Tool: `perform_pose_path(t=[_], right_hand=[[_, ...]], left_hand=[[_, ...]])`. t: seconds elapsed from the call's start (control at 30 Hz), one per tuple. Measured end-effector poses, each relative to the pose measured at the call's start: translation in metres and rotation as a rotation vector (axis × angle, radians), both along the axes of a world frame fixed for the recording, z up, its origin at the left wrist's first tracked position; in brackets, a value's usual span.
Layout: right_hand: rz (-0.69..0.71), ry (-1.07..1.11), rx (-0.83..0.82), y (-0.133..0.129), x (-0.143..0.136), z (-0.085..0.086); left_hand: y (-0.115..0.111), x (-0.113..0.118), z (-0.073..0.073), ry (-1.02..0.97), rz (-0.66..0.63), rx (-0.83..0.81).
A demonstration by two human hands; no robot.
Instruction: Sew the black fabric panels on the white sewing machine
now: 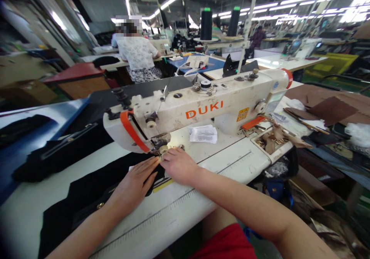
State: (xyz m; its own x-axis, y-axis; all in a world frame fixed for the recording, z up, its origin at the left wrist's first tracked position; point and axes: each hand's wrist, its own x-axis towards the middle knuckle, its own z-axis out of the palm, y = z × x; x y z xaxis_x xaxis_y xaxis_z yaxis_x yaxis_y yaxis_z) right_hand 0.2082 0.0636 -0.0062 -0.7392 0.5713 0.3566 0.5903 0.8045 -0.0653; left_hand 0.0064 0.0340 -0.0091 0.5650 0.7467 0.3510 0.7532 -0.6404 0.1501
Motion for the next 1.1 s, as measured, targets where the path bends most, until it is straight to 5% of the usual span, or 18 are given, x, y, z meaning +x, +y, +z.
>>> perform_pose_path(t=[0.57, 0.77, 0.9, 1.1], right_hand=[[-0.048, 0.017, -0.005, -0.002, 0.002, 0.007], [0.04, 0.179, 0.037, -0.011, 0.008, 0.002], [0.068, 0.229, 0.043, -0.014, 0.009, 0.0], [0.096, 0.273, 0.03, -0.016, 0.007, -0.001]], left_hand=[[0.011, -0.008, -0.002, 0.021, 0.042, 0.011], [-0.042, -0.021, 0.013, 0.186, 0.083, 0.063], [-0.085, -0.036, 0.03, 0.207, 0.249, 0.175], [-0.134, -0.103, 0.018, 0.284, 0.254, 0.052]])
